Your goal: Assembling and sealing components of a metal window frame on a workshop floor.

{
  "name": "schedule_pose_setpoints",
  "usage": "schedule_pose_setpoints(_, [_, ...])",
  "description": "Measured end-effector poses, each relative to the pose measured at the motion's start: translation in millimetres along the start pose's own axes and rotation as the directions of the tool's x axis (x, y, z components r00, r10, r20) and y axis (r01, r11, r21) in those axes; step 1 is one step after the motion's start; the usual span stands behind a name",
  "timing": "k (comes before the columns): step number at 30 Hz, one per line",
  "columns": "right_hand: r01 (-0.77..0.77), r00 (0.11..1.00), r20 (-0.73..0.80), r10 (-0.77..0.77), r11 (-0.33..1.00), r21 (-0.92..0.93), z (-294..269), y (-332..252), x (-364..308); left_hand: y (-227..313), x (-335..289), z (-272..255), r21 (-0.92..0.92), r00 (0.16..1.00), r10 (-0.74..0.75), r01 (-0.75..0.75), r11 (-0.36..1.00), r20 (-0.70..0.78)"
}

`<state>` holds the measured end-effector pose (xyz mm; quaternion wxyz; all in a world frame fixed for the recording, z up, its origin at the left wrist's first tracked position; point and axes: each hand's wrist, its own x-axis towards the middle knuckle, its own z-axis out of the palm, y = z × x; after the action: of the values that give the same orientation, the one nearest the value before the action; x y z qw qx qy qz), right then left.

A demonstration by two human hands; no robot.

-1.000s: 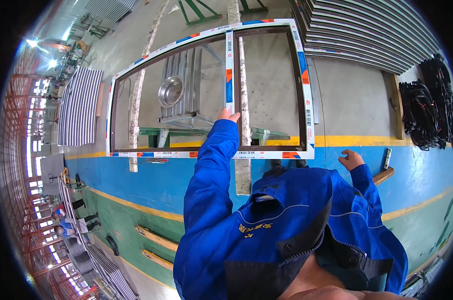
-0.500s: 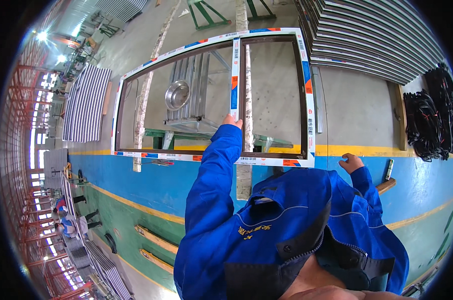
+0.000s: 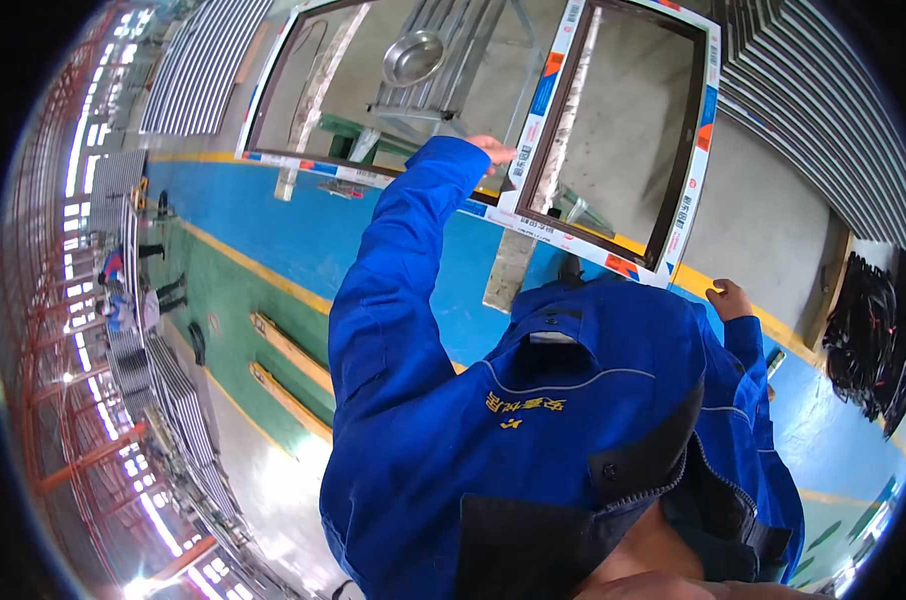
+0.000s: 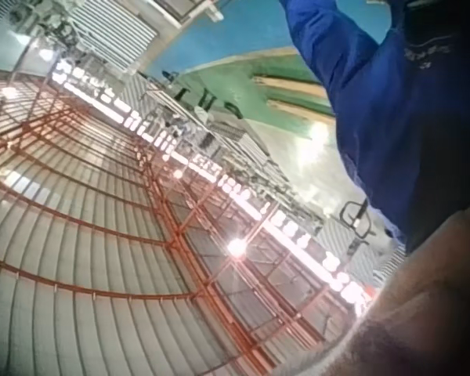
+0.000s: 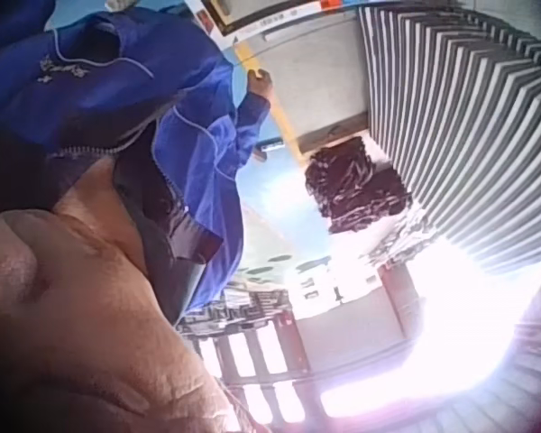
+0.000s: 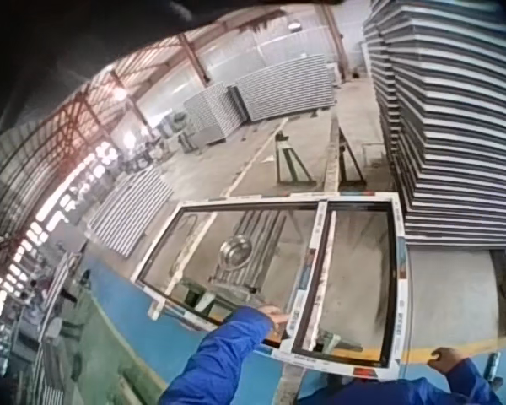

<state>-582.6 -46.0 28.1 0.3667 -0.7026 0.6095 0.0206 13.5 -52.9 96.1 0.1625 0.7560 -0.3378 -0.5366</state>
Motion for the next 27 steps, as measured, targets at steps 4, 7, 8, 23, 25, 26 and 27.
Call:
schedule_pose_setpoints(4, [0.021, 0.998, 0.052, -0.019, 0.999, -0.037, 12.3, -8.8, 5.1, -14.4, -7.0, 20.4, 0.298, 0.956, 0.252, -0.288, 0.91, 0.153])
schedule_pose_setpoints(7, [0.01, 0.998, 0.069, -0.008, 0.999, -0.033, 11.8, -13.2, 4.5, 0.1, -14.3, 33.9, 0.627, 0.978, 0.208, -0.176, 0.759, 0.023])
schedule_pose_setpoints(8, [-0.022, 0.997, 0.072, 0.023, 1.0, -0.019, 10.2, -13.5, 3.1, 0.6, -11.2, 33.5, 0.626, 0.976, 0.214, -0.184, 0.758, 0.028])
schedule_pose_setpoints(23, [-0.057, 0.998, 0.004, 0.057, 0.998, -0.034, 8.0, -14.9, -13.9, -65.3, 46.0, 45.4, 0.639, 0.916, 0.401, -0.314, 0.702, 0.009])
schedule_pose_setpoints(25, [-0.1, 0.995, -0.024, 0.1, 0.994, -0.035, 6.4, -7.9, -22.0, -31.0, 24.2, 58.2, 0.63, 0.943, 0.333, -0.257, 0.733, -0.004])
schedule_pose_setpoints(26, [-0.097, 0.995, -0.026, 0.097, 0.995, -0.035, 3.4, -10.6, -20.8, -31.3, 18.0, 55.5, 0.617, 0.958, 0.286, -0.223, 0.754, -0.003])
schedule_pose_setpoints(27, [-0.101, 0.995, -0.025, 0.1, 0.993, -0.053, 0.5, -12.6, -20.4, -30.6, 13.1, 53.4, 0.619, 0.958, 0.288, -0.224, 0.753, -0.004])
